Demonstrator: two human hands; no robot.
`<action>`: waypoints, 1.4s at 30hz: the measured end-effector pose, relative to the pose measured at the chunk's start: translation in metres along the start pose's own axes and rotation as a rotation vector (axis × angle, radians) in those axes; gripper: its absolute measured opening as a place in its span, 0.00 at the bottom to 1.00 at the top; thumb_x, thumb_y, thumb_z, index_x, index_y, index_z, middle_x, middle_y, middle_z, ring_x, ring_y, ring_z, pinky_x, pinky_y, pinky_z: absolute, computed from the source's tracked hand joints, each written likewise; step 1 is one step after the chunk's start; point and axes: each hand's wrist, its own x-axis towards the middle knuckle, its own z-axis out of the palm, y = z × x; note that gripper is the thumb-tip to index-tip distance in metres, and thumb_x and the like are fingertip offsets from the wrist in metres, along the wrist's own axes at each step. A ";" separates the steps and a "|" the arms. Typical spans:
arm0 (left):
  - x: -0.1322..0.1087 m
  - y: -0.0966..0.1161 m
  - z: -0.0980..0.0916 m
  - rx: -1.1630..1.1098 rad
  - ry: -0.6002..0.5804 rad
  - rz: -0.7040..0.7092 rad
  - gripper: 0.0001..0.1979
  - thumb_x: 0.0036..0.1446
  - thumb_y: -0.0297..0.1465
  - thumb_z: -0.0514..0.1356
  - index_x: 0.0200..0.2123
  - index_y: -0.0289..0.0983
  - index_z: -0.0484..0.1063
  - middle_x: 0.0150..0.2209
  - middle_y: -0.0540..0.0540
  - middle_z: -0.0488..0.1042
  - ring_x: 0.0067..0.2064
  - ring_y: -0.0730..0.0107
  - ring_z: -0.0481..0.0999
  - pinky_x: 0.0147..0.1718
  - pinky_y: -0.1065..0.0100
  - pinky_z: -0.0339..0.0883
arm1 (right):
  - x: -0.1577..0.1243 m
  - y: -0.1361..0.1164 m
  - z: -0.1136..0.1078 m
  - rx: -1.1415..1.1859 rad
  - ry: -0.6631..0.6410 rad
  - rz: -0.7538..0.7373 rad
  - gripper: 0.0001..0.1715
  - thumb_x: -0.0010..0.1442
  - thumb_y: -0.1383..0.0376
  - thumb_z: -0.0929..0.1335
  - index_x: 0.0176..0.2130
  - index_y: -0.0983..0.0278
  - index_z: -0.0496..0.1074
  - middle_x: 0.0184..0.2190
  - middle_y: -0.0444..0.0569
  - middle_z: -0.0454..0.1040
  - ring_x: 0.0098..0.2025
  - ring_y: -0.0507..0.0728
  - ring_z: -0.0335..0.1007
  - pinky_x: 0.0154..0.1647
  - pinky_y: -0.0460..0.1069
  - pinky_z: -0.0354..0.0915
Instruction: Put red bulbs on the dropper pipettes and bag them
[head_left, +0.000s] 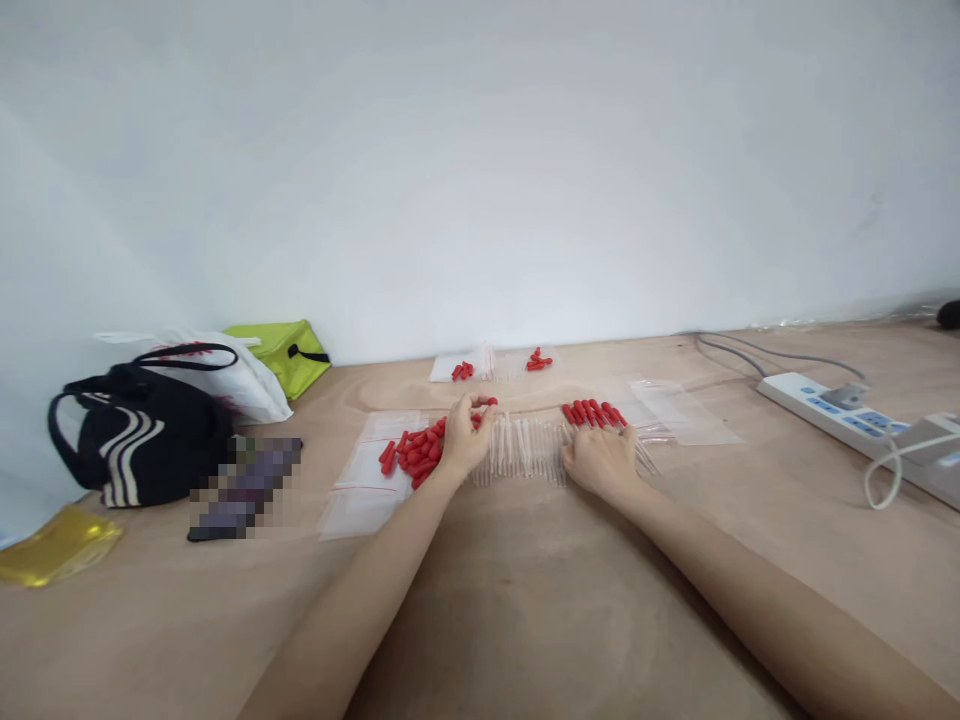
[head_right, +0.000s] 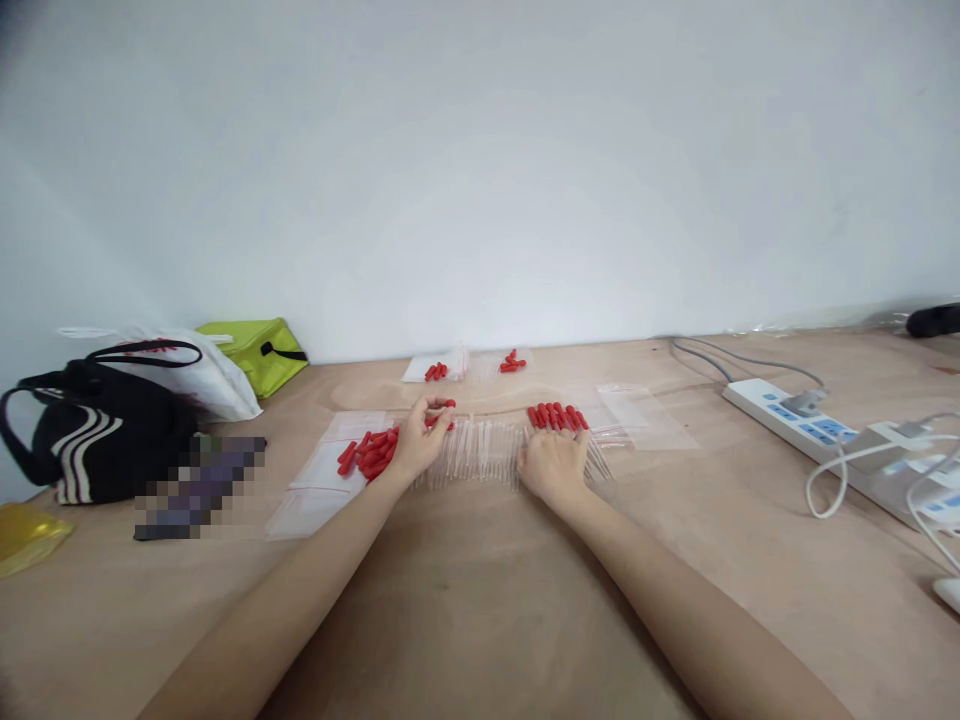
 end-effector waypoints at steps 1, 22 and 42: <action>-0.007 -0.001 -0.004 -0.030 0.012 0.010 0.05 0.54 0.28 0.53 0.36 0.36 0.65 0.36 0.44 0.71 0.38 0.68 0.72 0.34 0.68 0.66 | 0.000 0.001 0.001 0.007 0.013 -0.001 0.17 0.54 0.64 0.58 0.31 0.70 0.72 0.30 0.60 0.72 0.35 0.63 0.66 0.41 0.58 0.47; -0.071 -0.002 -0.028 -0.475 -0.162 -0.204 0.07 0.47 0.31 0.59 0.29 0.36 0.63 0.26 0.51 0.71 0.30 0.72 0.73 0.30 0.71 0.68 | -0.019 -0.010 0.027 0.443 0.311 -0.681 0.10 0.60 0.71 0.53 0.33 0.64 0.60 0.30 0.47 0.71 0.31 0.53 0.62 0.40 0.50 0.47; -0.073 0.006 -0.035 -0.280 -0.253 -0.071 0.10 0.52 0.35 0.56 0.34 0.36 0.74 0.28 0.47 0.75 0.28 0.69 0.73 0.29 0.69 0.68 | -0.022 -0.010 0.016 0.484 0.235 -0.743 0.12 0.59 0.70 0.56 0.35 0.64 0.66 0.30 0.45 0.72 0.30 0.50 0.64 0.40 0.49 0.43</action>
